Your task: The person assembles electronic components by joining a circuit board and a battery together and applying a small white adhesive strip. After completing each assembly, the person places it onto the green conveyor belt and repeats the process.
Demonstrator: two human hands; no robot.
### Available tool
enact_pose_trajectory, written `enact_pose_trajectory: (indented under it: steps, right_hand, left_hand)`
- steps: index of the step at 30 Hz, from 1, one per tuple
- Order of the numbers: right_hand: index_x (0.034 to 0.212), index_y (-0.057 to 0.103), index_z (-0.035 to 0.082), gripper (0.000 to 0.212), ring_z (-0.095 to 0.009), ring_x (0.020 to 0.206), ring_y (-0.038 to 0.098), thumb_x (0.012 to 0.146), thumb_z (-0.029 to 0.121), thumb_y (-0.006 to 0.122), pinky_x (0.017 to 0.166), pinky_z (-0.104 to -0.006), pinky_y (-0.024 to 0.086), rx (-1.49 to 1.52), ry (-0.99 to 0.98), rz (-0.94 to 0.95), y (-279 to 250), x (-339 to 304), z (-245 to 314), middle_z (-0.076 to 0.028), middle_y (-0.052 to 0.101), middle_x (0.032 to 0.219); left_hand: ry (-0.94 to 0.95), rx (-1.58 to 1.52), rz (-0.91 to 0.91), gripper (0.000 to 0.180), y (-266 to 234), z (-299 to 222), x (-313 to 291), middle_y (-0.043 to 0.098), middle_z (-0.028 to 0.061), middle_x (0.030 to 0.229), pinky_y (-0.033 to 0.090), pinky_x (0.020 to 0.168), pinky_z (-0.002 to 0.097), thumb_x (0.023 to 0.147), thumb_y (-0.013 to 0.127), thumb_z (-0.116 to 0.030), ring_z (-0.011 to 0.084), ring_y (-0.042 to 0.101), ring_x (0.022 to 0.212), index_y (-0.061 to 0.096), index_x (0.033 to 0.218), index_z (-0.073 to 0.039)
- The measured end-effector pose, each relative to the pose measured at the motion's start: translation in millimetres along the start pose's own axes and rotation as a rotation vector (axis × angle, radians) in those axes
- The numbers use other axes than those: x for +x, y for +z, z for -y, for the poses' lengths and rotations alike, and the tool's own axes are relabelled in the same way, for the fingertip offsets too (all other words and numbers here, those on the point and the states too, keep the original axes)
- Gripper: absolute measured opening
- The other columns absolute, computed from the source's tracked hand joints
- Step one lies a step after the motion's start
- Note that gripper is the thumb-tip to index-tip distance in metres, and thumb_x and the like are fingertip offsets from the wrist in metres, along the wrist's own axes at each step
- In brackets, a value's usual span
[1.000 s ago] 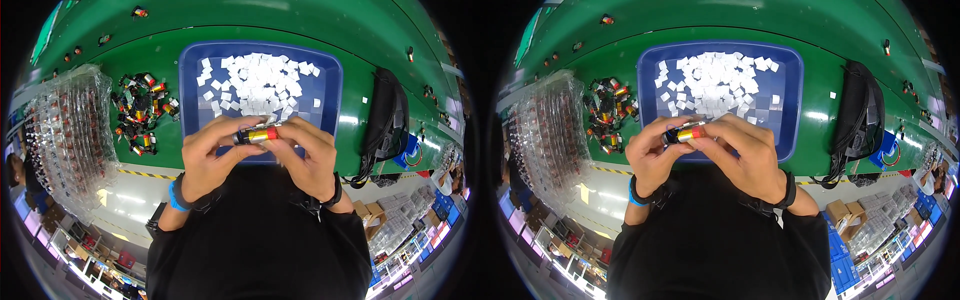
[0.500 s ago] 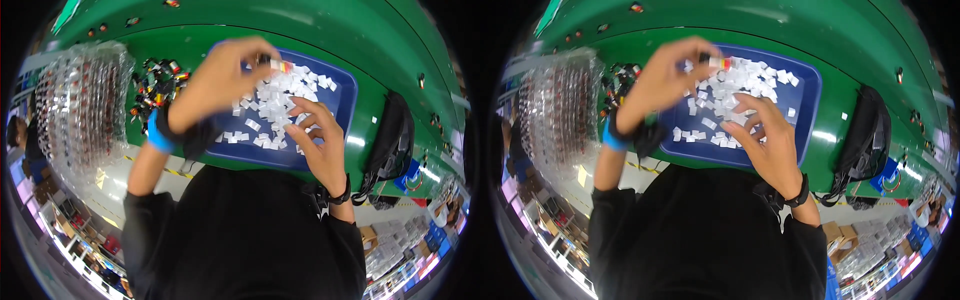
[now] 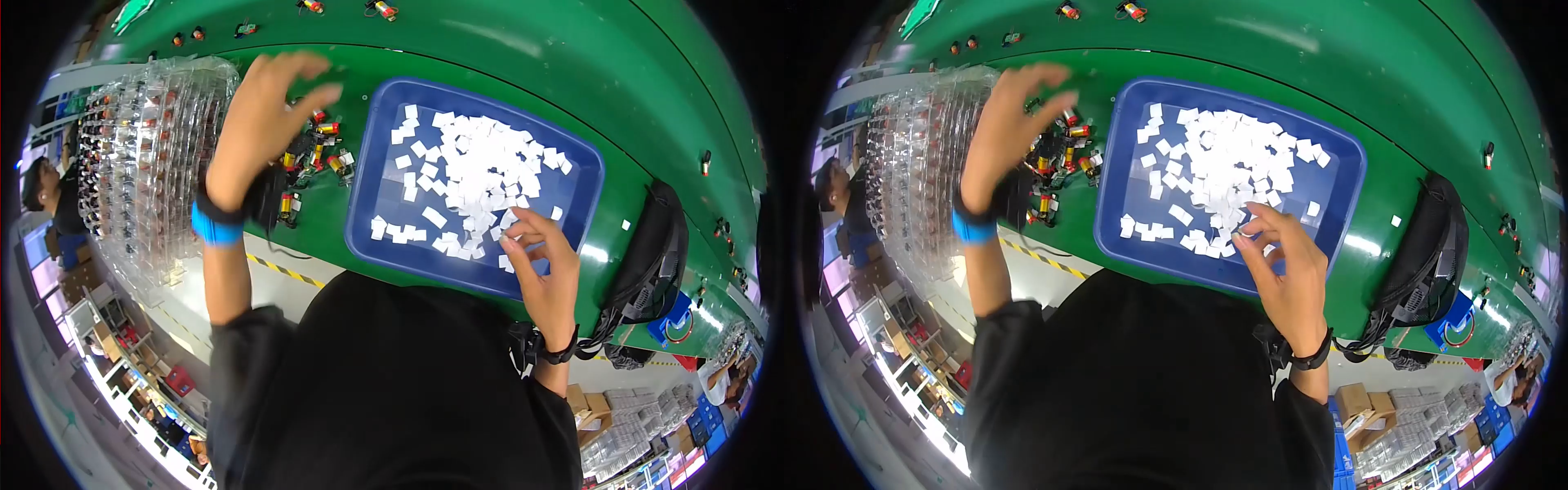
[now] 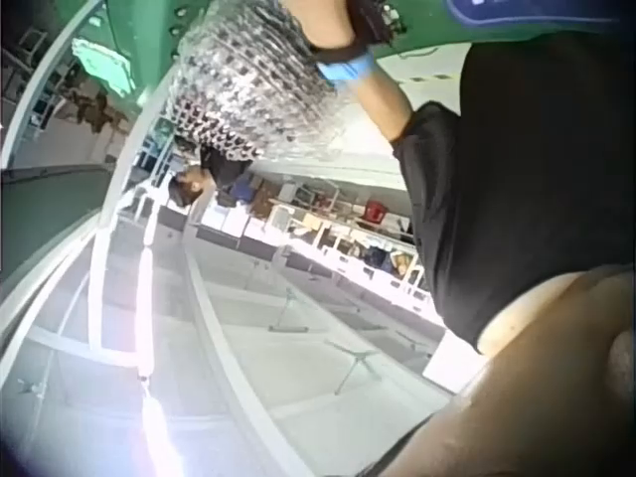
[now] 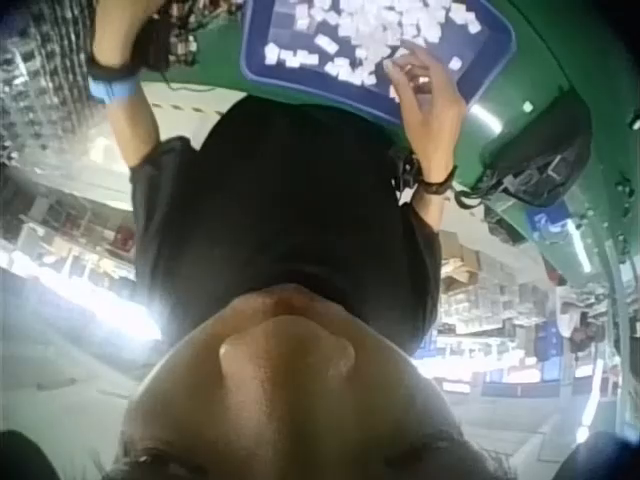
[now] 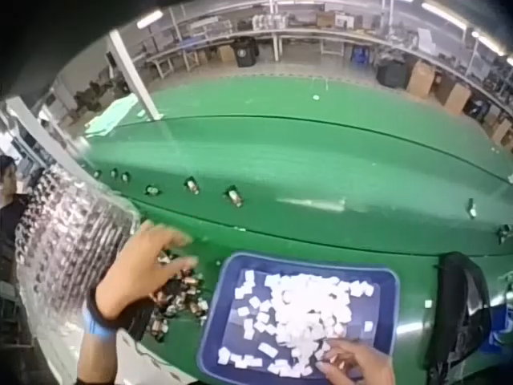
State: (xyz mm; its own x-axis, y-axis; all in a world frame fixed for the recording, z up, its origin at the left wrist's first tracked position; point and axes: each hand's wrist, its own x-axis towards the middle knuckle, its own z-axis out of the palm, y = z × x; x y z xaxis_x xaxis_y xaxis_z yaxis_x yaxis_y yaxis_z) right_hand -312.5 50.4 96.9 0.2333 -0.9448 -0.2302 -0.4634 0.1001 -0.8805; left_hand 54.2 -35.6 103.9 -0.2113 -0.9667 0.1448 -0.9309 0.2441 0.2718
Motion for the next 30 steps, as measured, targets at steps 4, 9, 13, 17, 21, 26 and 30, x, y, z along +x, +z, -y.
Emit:
enact_pose_trajectory:
  steps: [4,9,13,17,21,26,30]
  right_hand:
    - [0.124,0.066,0.006,0.036,-0.013,0.079,0.065,0.088,0.002,0.073,0.063,-0.0255,0.049,-0.017,-0.068,0.089,10,9,3,-0.005,0.070,0.095]
    - [0.122,0.066,0.005,0.035,-0.014,0.080,0.066,0.088,0.001,0.073,0.064,-0.0258,0.050,-0.036,-0.168,0.205,16,17,12,-0.007,0.070,0.094]
    - [0.119,0.067,0.002,0.035,-0.016,0.080,0.067,0.086,0.000,0.074,0.064,-0.0255,0.051,0.060,-0.257,0.203,19,18,27,-0.008,0.070,0.094]
    - [0.112,0.069,0.003,0.031,-0.018,0.075,0.068,0.083,0.001,0.079,0.059,-0.0259,0.051,0.255,-0.256,0.103,36,17,35,-0.008,0.070,0.092]
    - [0.106,0.072,0.003,0.030,-0.019,0.075,0.067,0.077,-0.002,0.081,0.060,-0.0257,0.051,0.126,-0.374,-0.014,31,19,24,-0.007,0.069,0.089]
    - [0.095,0.074,0.004,0.028,-0.019,0.071,0.064,0.070,-0.002,0.083,0.059,-0.0260,0.050,-0.284,-0.710,-0.166,20,24,13,-0.004,0.063,0.083]
    - [0.091,0.075,0.005,0.028,-0.019,0.069,0.062,0.065,-0.001,0.082,0.056,-0.0271,0.049,-0.483,-0.776,-0.167,17,21,17,-0.002,0.060,0.080]
  left_hand:
    - [-0.078,0.210,0.029,0.036,0,-12,-70,0.063,0.0095,0.107,0.050,0.080,0.0383,0.084,0.079,-0.022,0.0311,0.058,0.091,0.067,0.113,-0.005]
    - [-0.407,-0.096,-0.083,0.032,-2,-30,-96,0.062,0.0078,0.107,0.050,0.071,0.0315,0.089,0.075,-0.014,0.0195,0.060,0.084,0.064,0.118,-0.004]
    - [-0.625,-1.222,-0.113,0.029,4,-75,-91,0.063,0.0073,0.111,0.047,0.066,0.0233,0.098,0.064,-0.008,0.0092,0.059,0.083,0.059,0.125,-0.001]
    - [-0.455,-1.611,0.034,0.033,32,-120,-77,0.059,0.0126,0.122,0.053,0.073,0.0265,0.099,0.059,-0.002,0.0140,0.061,0.093,0.055,0.132,0.002]
    - [-0.214,-1.555,0.113,0.038,51,-130,-72,0.054,0.0143,0.128,0.058,0.082,0.0313,0.097,0.060,0.001,0.0167,0.060,0.101,0.053,0.135,0.002]
    - [-0.437,-1.769,0.128,0.039,39,-144,-67,0.053,0.0125,0.127,0.059,0.091,0.0346,0.095,0.065,-0.001,0.0168,0.057,0.108,0.055,0.132,0.003]
    - [-0.488,-1.598,0.206,0.039,42,-139,-74,0.052,0.0144,0.129,0.054,0.085,0.0328,0.095,0.070,-0.016,0.0209,0.058,0.108,0.057,0.127,0.003]
